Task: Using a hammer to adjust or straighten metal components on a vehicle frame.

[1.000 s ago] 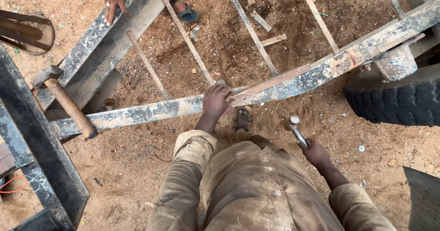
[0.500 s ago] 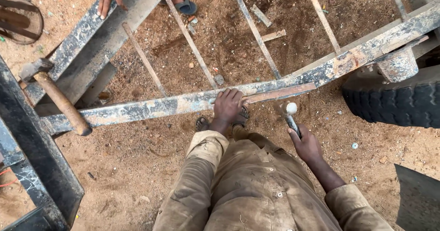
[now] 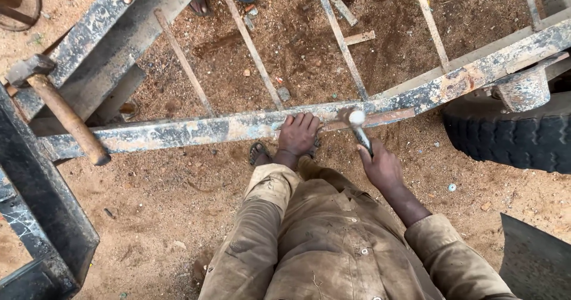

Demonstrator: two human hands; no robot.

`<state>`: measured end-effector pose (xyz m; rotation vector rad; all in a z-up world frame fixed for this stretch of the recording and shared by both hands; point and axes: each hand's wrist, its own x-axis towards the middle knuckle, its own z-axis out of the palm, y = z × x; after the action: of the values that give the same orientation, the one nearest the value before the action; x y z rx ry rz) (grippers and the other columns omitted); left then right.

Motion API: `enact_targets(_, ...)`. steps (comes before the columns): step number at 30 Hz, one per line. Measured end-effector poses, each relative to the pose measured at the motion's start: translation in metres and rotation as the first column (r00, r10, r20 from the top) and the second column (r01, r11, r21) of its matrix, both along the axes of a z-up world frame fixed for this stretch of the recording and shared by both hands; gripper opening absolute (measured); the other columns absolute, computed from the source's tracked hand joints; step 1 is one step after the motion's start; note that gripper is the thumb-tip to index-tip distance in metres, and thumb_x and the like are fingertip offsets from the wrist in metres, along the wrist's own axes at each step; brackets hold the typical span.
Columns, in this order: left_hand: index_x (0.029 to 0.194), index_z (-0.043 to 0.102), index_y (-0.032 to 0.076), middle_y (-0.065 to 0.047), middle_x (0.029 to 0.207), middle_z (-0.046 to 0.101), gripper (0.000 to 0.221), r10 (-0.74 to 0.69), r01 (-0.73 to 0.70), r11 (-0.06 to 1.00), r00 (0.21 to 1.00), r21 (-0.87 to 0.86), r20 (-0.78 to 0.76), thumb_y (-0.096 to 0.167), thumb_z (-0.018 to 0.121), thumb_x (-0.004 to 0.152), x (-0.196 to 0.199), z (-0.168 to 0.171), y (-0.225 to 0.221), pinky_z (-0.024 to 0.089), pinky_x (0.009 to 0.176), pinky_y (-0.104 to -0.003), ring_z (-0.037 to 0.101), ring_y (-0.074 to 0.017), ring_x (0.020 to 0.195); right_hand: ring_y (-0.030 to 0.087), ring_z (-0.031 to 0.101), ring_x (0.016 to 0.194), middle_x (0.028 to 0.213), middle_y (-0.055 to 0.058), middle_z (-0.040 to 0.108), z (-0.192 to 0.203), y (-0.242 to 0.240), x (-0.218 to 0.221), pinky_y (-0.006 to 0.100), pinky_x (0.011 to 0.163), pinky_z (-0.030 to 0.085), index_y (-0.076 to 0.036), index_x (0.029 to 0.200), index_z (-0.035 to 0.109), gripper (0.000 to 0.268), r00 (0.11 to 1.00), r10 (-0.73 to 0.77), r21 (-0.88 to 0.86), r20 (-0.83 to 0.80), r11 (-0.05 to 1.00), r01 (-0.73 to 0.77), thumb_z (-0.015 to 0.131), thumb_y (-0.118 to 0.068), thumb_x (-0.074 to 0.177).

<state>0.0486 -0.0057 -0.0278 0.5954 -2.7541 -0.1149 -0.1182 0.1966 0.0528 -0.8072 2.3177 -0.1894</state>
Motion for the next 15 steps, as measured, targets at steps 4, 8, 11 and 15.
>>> enact_targets(4,0.104,0.06,0.015,-0.002,0.096,0.057,0.014,0.001,-0.001,1.0,1.0,-0.008,0.002,0.028,0.06,0.099,0.001,-0.002,0.003,0.047,0.078,-0.038,0.057,-0.0196,0.091,0.026,0.068,0.057,0.075,0.013,0.072,0.043,-0.013,-0.004,0.048,0.052,0.057,-0.011,0.124,0.058,0.039,0.997,-0.069,0.034,0.017,0.997,0.068,0.051,-0.044,0.106)
enact_targets(8,0.105,0.059,0.015,-0.002,0.096,0.057,0.014,0.005,-0.004,1.0,0.999,-0.021,0.042,0.027,0.057,0.1,-0.001,-0.005,0.001,0.047,0.078,-0.038,0.056,-0.0185,0.089,0.019,0.066,0.055,0.074,0.012,0.069,-0.001,0.021,-0.009,0.041,0.049,0.058,-0.003,0.119,0.056,0.039,0.996,0.001,-0.312,-0.084,0.95,-0.028,0.051,-0.04,0.107)
enact_targets(11,0.106,0.059,0.015,-0.002,0.096,0.056,0.012,-0.007,0.008,1.0,0.998,-0.013,0.06,0.025,0.055,0.101,0.002,-0.007,0.007,0.047,0.077,-0.038,0.056,-0.0185,0.09,0.021,0.064,0.051,0.076,0.011,0.067,0.011,0.008,-0.001,0.043,0.044,0.057,-0.005,0.126,0.053,0.04,0.999,0.043,-0.173,-0.034,0.984,-0.048,0.049,-0.039,0.106)
enact_targets(15,0.108,0.058,0.014,-0.003,0.097,0.056,0.012,-0.006,0.011,0.999,0.995,-0.051,0.103,0.022,0.054,0.101,-0.001,-0.016,0.001,0.047,0.077,-0.036,0.056,-0.0175,0.09,0.025,0.063,0.053,0.075,0.016,0.071,0.041,-0.014,-0.002,0.046,0.047,0.055,-0.01,0.129,0.057,0.04,0.999,-0.039,0.05,-0.007,0.998,0.039,0.049,-0.042,0.107)
